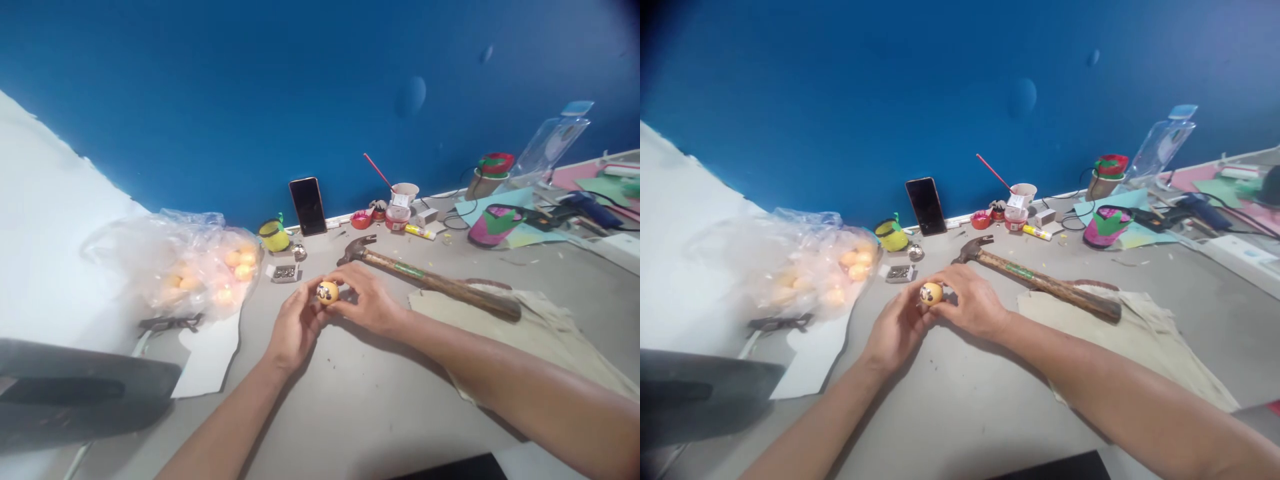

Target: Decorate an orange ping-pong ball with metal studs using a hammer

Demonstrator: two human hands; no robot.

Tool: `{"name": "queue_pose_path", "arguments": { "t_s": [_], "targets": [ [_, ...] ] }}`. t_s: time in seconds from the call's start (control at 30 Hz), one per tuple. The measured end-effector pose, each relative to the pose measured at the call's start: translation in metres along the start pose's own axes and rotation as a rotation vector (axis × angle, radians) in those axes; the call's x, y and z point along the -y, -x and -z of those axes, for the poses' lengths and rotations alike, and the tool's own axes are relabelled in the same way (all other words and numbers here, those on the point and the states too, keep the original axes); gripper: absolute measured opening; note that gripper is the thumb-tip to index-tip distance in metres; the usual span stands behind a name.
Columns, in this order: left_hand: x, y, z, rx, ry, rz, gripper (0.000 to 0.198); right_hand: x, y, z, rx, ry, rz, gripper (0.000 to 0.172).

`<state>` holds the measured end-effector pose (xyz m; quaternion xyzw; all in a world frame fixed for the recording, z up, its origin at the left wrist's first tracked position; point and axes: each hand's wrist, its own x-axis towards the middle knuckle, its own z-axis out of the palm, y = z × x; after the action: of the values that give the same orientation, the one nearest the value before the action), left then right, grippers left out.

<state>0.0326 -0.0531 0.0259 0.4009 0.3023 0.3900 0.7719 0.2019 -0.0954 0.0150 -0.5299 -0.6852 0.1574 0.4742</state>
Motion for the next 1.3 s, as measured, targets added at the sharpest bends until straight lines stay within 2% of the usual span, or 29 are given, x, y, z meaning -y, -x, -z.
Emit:
{"name": "queue_pose_path", "arguments": {
  "t_s": [0.13, 0.33, 0.5, 0.67, 0.83, 1.0, 1.17, 1.3],
  "targets": [
    [0.002, -0.002, 0.003, 0.063, -0.057, 0.015, 0.043, -0.007, -0.001, -0.001, -0.002, -0.009, 0.085, 0.027],
    [0.002, -0.003, 0.004, -0.005, -0.134, -0.027, 0.042, -0.008, -0.001, -0.002, 0.022, -0.024, 0.129, 0.025],
    [0.002, -0.002, 0.003, 0.084, 0.014, 0.071, 0.047, -0.006, -0.002, 0.000, 0.019, -0.094, 0.066, 0.029],
    [0.001, -0.002, 0.003, 0.161, 0.030, 0.081, 0.031, -0.006, -0.002, 0.000, 0.017, -0.072, 0.083, 0.025],
    [0.000, -0.004, 0.006, 0.185, 0.075, 0.115, 0.035, -0.008, -0.002, -0.001, 0.018, -0.035, 0.076, 0.029],
    [0.002, -0.005, 0.011, 0.177, 0.060, 0.185, 0.029, -0.006, -0.002, 0.003, 0.056, -0.024, 0.013, 0.030],
    [0.003, -0.004, 0.012, 0.198, 0.044, 0.197, 0.027, 0.001, -0.004, 0.008, 0.155, -0.105, -0.014, 0.021],
    [0.004, -0.004, 0.011, 0.208, 0.016, 0.176, 0.031, 0.006, -0.005, 0.009, 0.159, -0.137, -0.042, 0.010]
  ]
}}
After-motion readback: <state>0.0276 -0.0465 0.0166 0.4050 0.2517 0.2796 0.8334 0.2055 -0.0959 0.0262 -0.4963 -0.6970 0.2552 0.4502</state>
